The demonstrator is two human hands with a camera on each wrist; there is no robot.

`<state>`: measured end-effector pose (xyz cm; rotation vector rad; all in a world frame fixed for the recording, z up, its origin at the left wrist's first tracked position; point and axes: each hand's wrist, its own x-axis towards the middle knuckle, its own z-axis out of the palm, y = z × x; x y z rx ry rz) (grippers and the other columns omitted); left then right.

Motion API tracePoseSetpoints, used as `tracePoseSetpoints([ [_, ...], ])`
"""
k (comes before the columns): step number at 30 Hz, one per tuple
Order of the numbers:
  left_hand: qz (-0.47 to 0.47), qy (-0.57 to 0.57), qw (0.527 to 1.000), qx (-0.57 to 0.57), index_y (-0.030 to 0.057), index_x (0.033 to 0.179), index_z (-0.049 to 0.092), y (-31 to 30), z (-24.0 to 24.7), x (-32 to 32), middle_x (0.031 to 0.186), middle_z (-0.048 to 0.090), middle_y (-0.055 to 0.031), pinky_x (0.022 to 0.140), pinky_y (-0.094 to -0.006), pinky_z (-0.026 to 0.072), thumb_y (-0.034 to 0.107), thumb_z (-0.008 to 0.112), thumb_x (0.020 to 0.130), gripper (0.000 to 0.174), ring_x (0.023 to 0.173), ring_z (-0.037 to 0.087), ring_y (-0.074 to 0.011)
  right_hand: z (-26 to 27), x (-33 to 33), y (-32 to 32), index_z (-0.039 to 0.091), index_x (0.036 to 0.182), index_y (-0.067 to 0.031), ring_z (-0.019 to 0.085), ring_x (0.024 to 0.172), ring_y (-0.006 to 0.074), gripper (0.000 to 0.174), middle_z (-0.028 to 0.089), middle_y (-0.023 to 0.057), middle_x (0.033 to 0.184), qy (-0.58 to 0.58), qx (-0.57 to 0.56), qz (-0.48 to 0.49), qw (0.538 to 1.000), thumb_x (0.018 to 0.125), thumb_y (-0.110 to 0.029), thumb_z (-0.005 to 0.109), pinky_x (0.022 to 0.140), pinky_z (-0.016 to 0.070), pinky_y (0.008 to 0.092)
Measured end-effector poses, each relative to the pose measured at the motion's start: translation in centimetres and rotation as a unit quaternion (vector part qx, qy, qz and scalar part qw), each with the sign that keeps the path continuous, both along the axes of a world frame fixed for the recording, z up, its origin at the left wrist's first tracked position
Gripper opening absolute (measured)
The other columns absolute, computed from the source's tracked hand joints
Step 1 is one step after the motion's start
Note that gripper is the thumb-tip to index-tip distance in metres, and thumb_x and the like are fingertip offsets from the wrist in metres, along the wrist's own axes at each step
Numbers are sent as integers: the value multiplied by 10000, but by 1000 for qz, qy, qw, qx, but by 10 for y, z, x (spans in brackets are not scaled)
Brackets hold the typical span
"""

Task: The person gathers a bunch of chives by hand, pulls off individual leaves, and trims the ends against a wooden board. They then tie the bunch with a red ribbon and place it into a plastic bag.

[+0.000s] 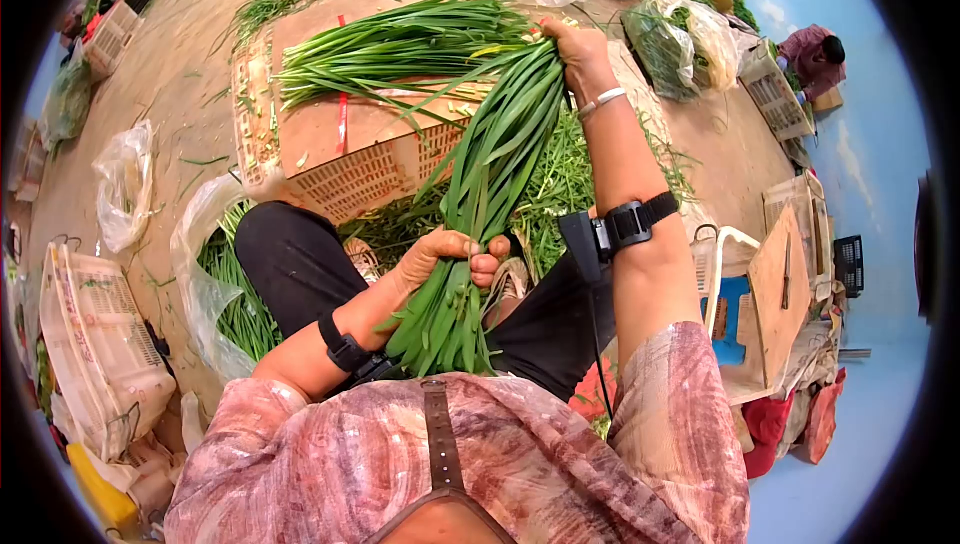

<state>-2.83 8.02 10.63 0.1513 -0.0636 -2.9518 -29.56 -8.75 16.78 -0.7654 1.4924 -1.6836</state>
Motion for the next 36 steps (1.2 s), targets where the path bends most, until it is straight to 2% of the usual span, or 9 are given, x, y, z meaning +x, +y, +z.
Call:
tracePoseSetpoints([
  [3, -12, 28, 1000, -7, -24, 1118, 439, -4, -8, 0, 932, 488, -62, 648, -210, 443, 143, 664, 724, 484, 727, 467, -96, -3, -7, 7, 553, 670, 115, 582, 513, 217, 133, 579, 142, 654, -26, 6, -8, 1000, 694, 15, 638, 451, 505, 332],
  [6, 56, 97, 992, -49, -10, 1307, 323, -5, -3, -3, 1207, 444, -178, 781, -279, 508, 269, 686, 756, 716, 859, 531, -160, 11, -10, 18, 572, 719, 112, 598, 532, 213, 147, 594, 137, 676, -19, -3, 19, 1000, 730, -13, 649, 465, 510, 324],
  [10, 58, 130, 988, -66, 17, 1374, 225, -14, 7, -4, 1299, 357, -223, 855, -324, 503, 397, 731, 707, 919, 1012, 538, -243, 36, -7, 26, 578, 743, 108, 603, 545, 204, 162, 604, 135, 685, -12, -14, 24, 1000, 742, -35, 654, 494, 519, 314],
  [13, 55, 87, 985, -140, 81, 1410, 173, -21, 1, -2, 1365, 289, -230, 815, -328, 475, 560, 718, 641, 1057, 992, 521, -215, 40, -15, 23, 587, 762, 91, 602, 554, 206, 158, 614, 131, 701, -38, -44, 72, 996, 761, -56, 645, 514, 527, 320],
  [15, 70, 134, 975, -165, 88, 1413, 163, -23, -11, -8, 1359, 292, -245, 836, -364, 485, 696, 654, 545, 1168, 1026, 527, -254, 44, -18, 27, 601, 788, 58, 614, 598, 200, 162, 622, 118, 716, -62, -41, 108, 991, 786, -102, 627, 572, 535, 318],
  [23, 63, 96, 983, -146, 110, 1417, 169, -27, 15, -1, 1318, 333, -281, 850, -439, 482, 853, 430, 539, 1180, 1054, 526, -346, 57, -13, 29, 592, 846, 43, 616, 600, 193, 185, 629, 116, 735, 25, -71, 146, 986, 767, -113, 653, 570, 536, 306],
  [28, 22, 27, 984, -175, 25, 1301, 368, -26, 13, 0, 1182, 519, -174, 843, -370, 503, 653, 643, 563, 1007, 995, 583, -220, 38, 7, -1, 603, 594, 64, 562, 511, 159, 156, 596, 104, 608, 124, -44, 52, 990, 655, -50, 690, 448, 438, 306],
  [33, 24, -66, 988, -139, -4, 1276, 397, -20, -3, 6, 1166, 528, -195, 835, -355, 505, 510, 716, 657, 865, 951, 596, -223, 12, 20, -18, 565, 558, 94, 546, 515, 169, 252, 587, 106, 588, 199, -3, -7, 980, 587, -109, 712, 476, 443, 320],
  [36, 24, -203, 954, -217, -22, 1155, 485, -20, -2, 6, 996, 611, -170, 642, -291, 547, 86, 641, 723, 471, 713, 613, -176, 10, 31, -8, 566, 570, 96, 539, 498, 178, 267, 580, 105, 580, 289, 83, -58, 952, 596, -122, 719, 466, 435, 324],
])
